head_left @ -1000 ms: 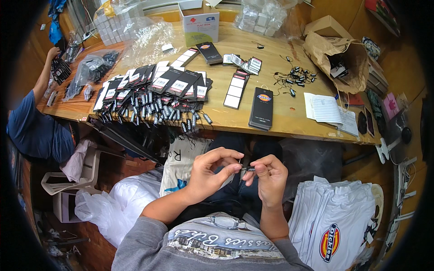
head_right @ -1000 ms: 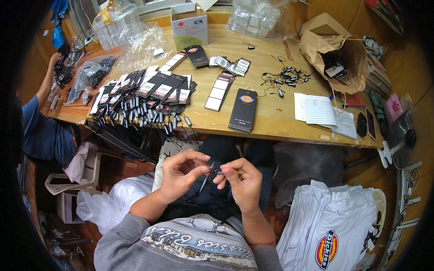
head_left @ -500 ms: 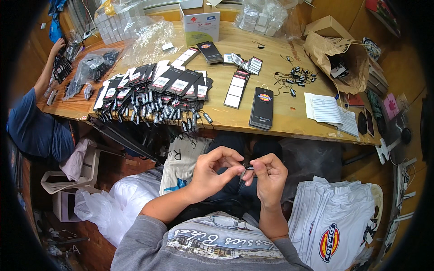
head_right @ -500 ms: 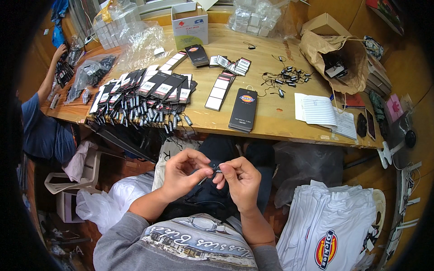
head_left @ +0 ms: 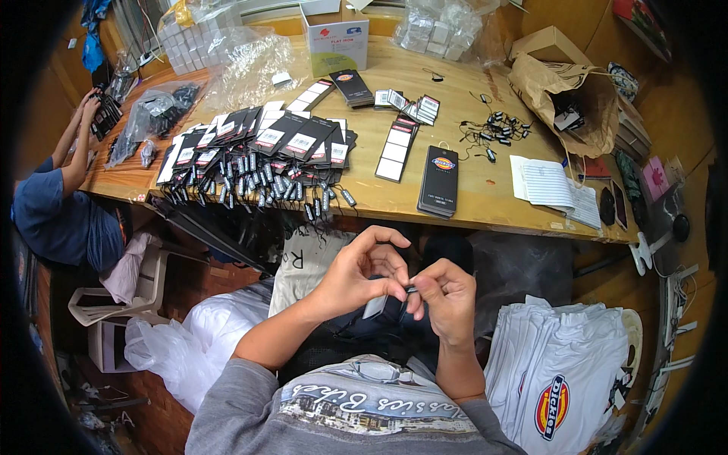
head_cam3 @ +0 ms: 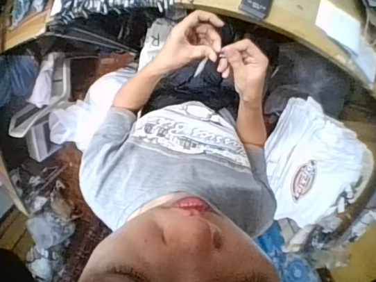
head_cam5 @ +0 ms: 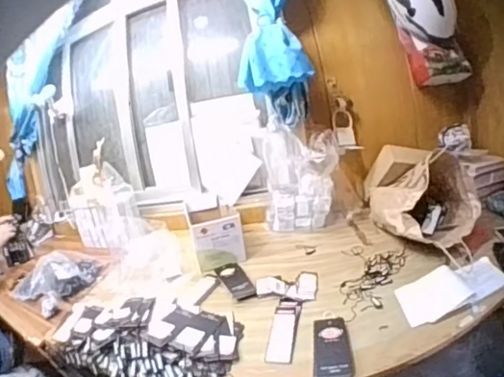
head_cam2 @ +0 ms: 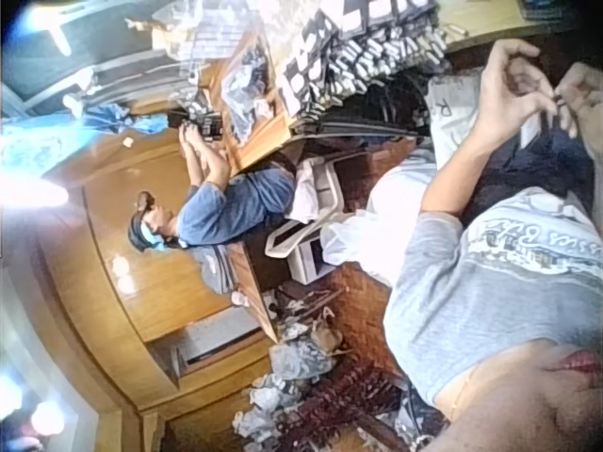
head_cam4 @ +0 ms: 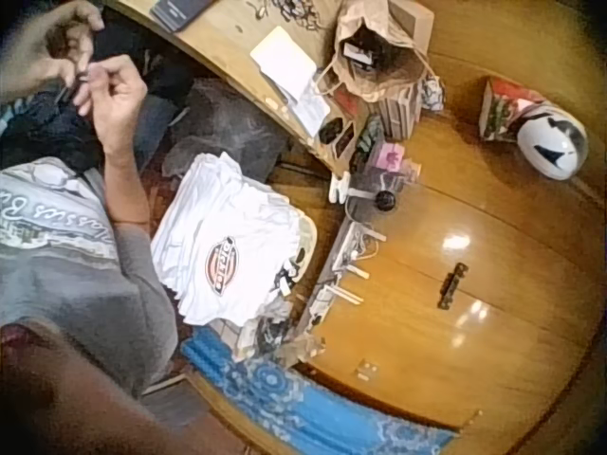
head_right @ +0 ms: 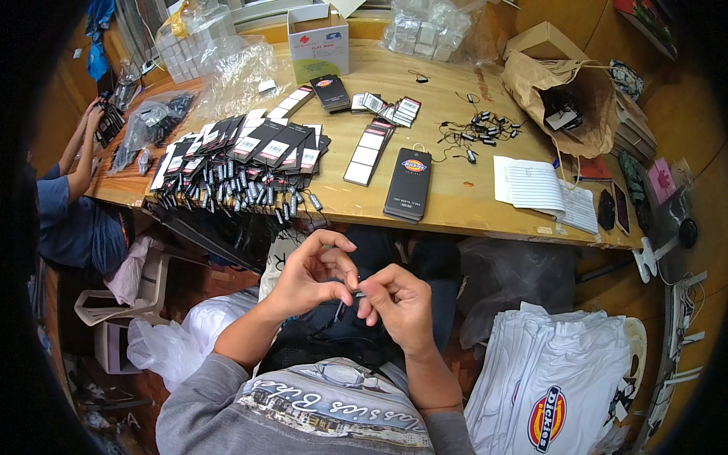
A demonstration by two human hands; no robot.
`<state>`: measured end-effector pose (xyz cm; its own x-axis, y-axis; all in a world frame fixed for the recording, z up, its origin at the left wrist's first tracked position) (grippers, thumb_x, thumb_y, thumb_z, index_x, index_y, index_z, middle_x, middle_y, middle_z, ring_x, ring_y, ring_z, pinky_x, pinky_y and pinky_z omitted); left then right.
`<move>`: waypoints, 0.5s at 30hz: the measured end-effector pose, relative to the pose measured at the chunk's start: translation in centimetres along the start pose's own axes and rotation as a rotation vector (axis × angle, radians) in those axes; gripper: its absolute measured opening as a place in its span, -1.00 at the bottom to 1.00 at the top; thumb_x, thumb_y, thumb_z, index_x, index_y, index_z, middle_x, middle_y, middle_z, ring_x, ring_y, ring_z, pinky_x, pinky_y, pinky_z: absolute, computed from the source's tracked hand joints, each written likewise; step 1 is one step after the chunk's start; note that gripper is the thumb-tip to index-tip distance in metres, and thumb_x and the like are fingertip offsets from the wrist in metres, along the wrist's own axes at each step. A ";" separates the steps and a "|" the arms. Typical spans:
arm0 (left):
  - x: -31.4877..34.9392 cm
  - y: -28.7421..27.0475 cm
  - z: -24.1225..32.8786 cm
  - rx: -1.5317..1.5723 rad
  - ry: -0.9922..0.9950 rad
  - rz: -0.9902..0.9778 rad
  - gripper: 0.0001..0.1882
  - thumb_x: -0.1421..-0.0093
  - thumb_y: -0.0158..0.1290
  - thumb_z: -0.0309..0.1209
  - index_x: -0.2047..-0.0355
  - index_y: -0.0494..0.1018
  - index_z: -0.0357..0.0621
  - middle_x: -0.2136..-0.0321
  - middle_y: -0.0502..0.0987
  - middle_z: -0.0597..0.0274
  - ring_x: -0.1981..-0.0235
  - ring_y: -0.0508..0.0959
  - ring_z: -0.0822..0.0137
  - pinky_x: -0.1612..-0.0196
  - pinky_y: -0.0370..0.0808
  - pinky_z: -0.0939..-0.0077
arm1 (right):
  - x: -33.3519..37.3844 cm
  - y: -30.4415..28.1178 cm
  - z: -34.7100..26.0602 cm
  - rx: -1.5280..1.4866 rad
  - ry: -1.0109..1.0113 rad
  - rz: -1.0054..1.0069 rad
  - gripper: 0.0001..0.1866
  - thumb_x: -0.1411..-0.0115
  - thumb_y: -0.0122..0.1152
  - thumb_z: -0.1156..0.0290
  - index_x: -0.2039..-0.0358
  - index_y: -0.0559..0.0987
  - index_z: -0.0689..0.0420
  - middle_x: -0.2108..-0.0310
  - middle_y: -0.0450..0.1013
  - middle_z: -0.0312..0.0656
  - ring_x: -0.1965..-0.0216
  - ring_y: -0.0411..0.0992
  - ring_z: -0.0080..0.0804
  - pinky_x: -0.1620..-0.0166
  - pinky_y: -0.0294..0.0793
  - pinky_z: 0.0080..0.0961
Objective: The person assembles small keychains by attaching a metal ring to a rectangular tag and then placing the finished item on a stack. They repeatedly pick up tags and rings from the table, connect them, and organize the completed keychains.
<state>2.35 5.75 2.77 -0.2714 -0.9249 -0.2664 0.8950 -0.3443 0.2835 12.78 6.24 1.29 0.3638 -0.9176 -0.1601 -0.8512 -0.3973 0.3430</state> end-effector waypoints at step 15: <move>2.0 -0.7 1.2 0.027 0.064 0.007 -0.50 0.20 0.12 -0.68 0.26 0.12 -0.20 0.50 0.31 0.26 0.41 0.37 0.49 0.31 0.34 0.60 | 0.3 3.1 0.2 0.005 0.088 -0.196 -0.88 -0.06 0.01 0.50 0.56 0.40 0.27 0.69 0.37 -0.21 0.69 0.34 -0.63 0.65 0.32 -0.80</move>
<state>0.79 3.93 3.20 -0.2409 -0.9156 -0.3219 0.8867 -0.3425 0.3106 10.22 4.75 2.13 0.5541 -0.8203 -0.1416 -0.7625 -0.5684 0.3091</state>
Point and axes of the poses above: each hand's wrist, its own x-axis away from the middle knuckle, its own y-axis out of the palm, z = x × y, the point moved 8 cm from there along -x, towards the middle knuckle
